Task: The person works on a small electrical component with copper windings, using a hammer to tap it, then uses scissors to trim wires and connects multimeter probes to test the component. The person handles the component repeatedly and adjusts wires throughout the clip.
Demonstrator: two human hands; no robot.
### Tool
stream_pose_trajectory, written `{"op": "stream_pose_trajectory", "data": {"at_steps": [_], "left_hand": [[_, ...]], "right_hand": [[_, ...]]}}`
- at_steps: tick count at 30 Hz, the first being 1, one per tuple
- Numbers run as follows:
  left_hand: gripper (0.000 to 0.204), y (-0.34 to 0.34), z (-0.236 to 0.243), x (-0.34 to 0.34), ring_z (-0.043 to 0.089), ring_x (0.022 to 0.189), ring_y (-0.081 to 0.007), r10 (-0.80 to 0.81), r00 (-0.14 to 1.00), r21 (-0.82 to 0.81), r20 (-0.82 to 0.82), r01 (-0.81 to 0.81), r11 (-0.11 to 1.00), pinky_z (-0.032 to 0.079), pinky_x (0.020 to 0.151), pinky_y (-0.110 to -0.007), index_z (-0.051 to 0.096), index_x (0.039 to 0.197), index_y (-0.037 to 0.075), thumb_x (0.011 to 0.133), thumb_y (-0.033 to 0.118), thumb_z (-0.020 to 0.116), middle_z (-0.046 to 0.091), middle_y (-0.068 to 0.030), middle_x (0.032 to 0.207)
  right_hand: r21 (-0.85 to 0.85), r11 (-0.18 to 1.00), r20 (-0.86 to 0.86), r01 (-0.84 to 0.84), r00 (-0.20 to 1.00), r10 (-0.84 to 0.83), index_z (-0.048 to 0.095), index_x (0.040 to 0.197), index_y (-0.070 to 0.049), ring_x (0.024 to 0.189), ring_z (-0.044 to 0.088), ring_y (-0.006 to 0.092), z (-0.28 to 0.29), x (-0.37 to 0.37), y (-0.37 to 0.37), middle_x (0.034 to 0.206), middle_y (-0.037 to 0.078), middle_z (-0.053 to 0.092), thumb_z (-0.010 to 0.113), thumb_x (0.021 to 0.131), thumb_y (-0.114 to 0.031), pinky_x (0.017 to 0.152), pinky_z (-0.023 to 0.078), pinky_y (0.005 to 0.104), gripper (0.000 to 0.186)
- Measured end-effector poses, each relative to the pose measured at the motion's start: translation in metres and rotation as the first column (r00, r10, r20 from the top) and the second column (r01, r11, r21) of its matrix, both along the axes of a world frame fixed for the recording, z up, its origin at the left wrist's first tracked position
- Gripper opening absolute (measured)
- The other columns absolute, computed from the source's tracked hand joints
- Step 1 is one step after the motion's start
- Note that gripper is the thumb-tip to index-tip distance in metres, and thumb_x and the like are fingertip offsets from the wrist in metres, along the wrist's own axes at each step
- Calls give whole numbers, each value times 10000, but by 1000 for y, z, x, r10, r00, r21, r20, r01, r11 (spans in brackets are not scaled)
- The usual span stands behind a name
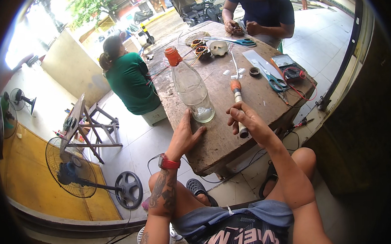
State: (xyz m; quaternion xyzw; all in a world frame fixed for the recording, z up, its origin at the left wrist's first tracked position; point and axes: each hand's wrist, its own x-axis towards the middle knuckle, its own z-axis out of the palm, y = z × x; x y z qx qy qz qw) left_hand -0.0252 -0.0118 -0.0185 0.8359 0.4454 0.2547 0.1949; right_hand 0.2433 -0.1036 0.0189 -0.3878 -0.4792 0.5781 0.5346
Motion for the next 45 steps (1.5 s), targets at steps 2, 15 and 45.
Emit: {"op": "stream_pose_trajectory", "data": {"at_steps": [2,15,45], "left_hand": [[926,0,-1,0,470,1438,-427,-3,1000,5,-9,3,1000,395,1195,-422,244,1584,-115,941,315,751,453,-333,1543],[916,1,-4,-1,457,1452,-422,-9,1000,40,-2,9,999,381,1207,-418,245,1583,-118,948,315,743,443,-341,1548],[911,0,-1,-1,461,1445,-428,-15,1000,18,15,15,1000,390,1202,-426,249,1580,-114,944,307,747,446,-336,1548]], "right_hand": [[32,999,-14,-6,1000,7,550,1181,-73,784,643,130,0,2,-1,961,75,642,612,1052,-498,745,536,270,449],[122,992,53,-41,998,35,544,1230,-63,786,669,172,7,5,-8,898,103,677,462,1071,-623,744,555,308,588],[700,597,136,392,748,-650,546,1208,-43,765,628,85,-30,6,-10,946,58,658,676,1051,-247,623,472,252,288]]}}
